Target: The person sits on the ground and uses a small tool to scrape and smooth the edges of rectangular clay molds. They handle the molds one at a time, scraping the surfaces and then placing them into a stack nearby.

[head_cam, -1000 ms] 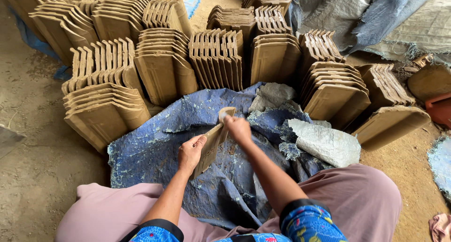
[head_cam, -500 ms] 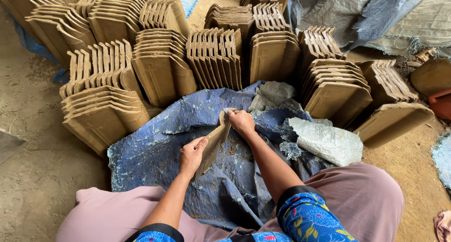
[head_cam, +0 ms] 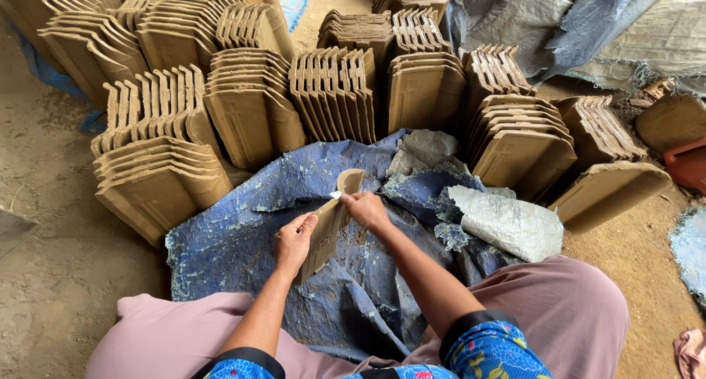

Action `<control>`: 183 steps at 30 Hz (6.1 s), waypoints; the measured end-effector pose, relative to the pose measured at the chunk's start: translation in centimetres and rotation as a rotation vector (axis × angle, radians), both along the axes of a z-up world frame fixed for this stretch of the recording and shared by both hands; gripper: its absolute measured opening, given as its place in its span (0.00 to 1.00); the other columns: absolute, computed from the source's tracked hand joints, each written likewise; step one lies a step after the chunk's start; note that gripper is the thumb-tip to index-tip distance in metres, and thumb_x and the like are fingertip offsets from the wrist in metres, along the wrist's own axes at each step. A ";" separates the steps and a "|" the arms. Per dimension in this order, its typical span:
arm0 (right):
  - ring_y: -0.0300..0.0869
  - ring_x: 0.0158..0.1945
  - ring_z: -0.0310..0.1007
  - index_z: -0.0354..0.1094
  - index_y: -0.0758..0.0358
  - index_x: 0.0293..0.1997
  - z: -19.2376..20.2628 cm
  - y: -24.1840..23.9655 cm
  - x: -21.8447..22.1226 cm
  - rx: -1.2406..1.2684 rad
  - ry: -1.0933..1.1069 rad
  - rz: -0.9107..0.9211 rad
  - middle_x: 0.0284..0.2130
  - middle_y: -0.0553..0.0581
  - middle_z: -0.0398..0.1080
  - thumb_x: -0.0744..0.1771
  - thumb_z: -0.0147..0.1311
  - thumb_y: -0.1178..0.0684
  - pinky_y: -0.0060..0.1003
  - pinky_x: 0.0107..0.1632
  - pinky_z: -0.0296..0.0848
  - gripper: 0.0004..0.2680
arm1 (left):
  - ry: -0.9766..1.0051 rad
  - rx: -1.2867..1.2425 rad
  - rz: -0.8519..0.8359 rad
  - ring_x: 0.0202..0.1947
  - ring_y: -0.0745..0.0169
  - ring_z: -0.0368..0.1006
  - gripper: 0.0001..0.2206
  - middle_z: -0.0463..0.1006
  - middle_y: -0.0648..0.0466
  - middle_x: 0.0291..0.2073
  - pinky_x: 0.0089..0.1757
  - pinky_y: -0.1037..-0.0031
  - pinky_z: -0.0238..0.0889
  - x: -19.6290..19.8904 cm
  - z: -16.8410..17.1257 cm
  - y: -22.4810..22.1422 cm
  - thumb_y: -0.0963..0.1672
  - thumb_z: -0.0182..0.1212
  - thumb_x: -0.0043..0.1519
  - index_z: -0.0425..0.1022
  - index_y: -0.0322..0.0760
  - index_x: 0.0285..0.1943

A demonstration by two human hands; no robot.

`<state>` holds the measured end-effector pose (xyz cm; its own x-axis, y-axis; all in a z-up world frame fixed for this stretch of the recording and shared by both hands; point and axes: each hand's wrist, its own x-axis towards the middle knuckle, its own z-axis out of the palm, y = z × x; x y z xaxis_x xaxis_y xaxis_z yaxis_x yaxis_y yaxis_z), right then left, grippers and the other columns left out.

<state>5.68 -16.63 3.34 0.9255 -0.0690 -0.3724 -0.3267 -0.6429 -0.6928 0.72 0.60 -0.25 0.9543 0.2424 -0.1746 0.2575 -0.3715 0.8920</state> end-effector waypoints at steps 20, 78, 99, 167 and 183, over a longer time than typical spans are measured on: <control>0.45 0.31 0.75 0.72 0.57 0.40 -9.8 -4.8 0.1 0.182 -0.027 -0.343 0.28 0.56 0.74 0.57 0.64 0.51 0.38 0.39 0.74 0.12 | -0.033 0.175 0.039 0.42 0.56 0.76 0.14 0.81 0.58 0.33 0.42 0.65 0.69 -0.6 0.8 0.7 0.54 0.67 0.47 0.79 0.56 0.40; 0.57 0.49 0.69 0.72 0.48 0.40 7.8 4.0 -2.6 -0.049 -0.120 0.047 0.36 0.62 0.73 0.60 0.50 0.43 0.49 0.53 0.65 0.11 | -0.106 0.506 -0.283 0.42 0.52 0.76 0.09 0.79 0.63 0.38 0.47 0.60 0.67 -2.7 14.6 6.2 0.47 0.61 0.55 0.76 0.59 0.44; 0.39 0.20 0.61 0.71 0.55 0.46 6.7 14.7 -5.3 0.295 -0.216 0.567 0.17 0.56 0.68 0.65 0.54 0.54 0.32 0.28 0.61 0.08 | 0.220 0.564 0.576 0.48 0.56 0.73 0.17 0.78 0.65 0.44 0.48 0.64 0.65 -21.1 18.0 29.0 0.51 0.64 0.50 0.74 0.69 0.50; 0.56 0.40 0.73 0.66 0.52 0.44 1.1 51.6 -0.6 -0.040 -0.508 1.236 0.34 0.53 0.66 0.59 0.58 0.47 0.53 0.43 0.74 0.12 | 0.018 0.684 0.544 0.42 0.55 0.75 0.16 0.79 0.61 0.40 0.44 0.60 0.69 -11.0 3.5 46.2 0.47 0.64 0.50 0.76 0.59 0.49; 0.45 0.32 0.72 0.64 0.51 0.30 -8.4 58.5 6.8 -0.092 -0.709 1.227 0.21 0.47 0.64 0.59 0.58 0.47 0.38 0.33 0.72 0.06 | -0.026 -0.370 0.797 0.46 0.49 0.74 0.17 0.76 0.44 0.48 0.47 0.59 0.66 -1.9 -5.0 66.4 0.47 0.57 0.60 0.70 0.43 0.58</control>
<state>12.53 41.91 -5.02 0.4008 0.9038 0.1502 0.8562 -0.3112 -0.4124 -1.14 67.04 -5.26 0.5298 0.7706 -0.3542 0.2947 0.2243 0.9289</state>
